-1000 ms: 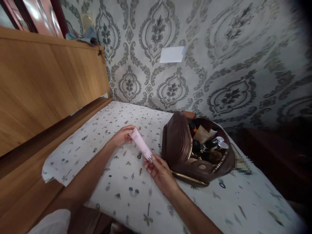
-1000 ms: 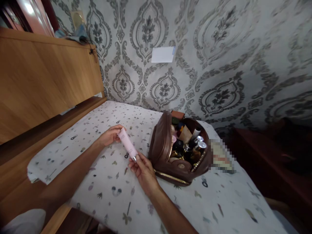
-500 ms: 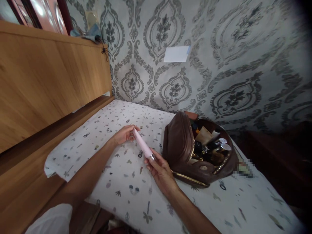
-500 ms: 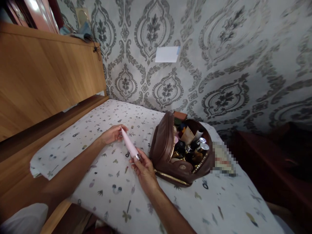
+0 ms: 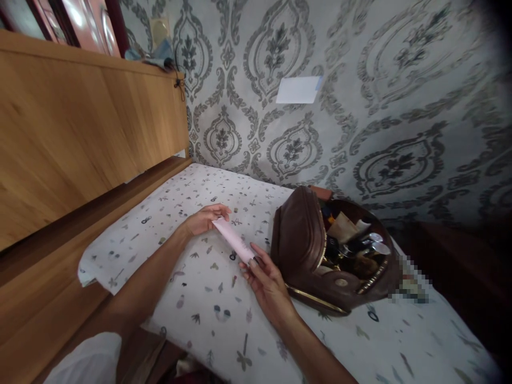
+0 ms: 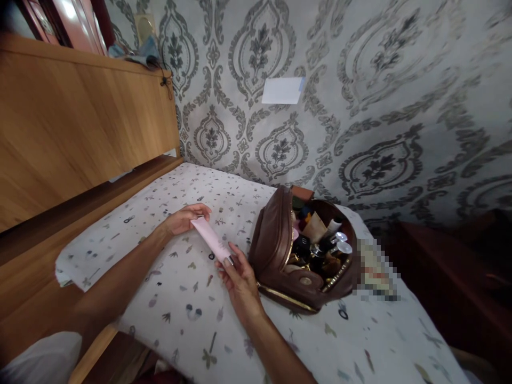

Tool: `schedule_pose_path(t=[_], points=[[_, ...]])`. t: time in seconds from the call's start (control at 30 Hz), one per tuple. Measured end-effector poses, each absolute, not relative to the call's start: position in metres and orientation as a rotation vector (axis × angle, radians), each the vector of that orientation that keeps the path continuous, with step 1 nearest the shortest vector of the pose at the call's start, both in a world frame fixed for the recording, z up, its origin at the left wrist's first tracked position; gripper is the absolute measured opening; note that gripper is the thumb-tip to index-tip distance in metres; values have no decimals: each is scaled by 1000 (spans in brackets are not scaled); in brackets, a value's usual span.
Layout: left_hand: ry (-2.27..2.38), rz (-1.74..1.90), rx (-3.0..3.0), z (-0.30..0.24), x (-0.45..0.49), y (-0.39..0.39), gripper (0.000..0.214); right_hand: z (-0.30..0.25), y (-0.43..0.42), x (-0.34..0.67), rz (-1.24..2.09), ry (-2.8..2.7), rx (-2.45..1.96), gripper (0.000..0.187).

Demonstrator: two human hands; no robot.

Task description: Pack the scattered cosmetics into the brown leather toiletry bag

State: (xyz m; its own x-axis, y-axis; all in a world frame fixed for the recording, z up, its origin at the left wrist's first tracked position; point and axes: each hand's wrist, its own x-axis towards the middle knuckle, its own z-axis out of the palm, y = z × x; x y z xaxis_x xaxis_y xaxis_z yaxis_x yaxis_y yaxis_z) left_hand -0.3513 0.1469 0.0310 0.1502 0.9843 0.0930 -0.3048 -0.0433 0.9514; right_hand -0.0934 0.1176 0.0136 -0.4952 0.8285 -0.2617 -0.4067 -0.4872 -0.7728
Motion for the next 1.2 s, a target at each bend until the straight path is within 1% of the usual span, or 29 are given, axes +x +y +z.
schedule_pose_path(t=[0.1,0.27,0.33,0.53,0.97,1.2], points=[[839,1246,1121,31,-354,146,42,13,117,-94,2027,-831,-808,58],[872,1205,1136,31,-356,145,45,11,118,-95,2020,-889,-792,45],[880,1191,1140,30,-357,144,44,10,118,-95,2018,-910,-782,43],[883,1173,1138,28,-358,145,43,9,118,-94,2006,-931,-737,42],[874,1161,1124,28,-360,145,39,9,116,-96,2005,-903,-718,45],[896,992,1111,31,-354,143,43,9,116,-97,1995,-913,-688,45]])
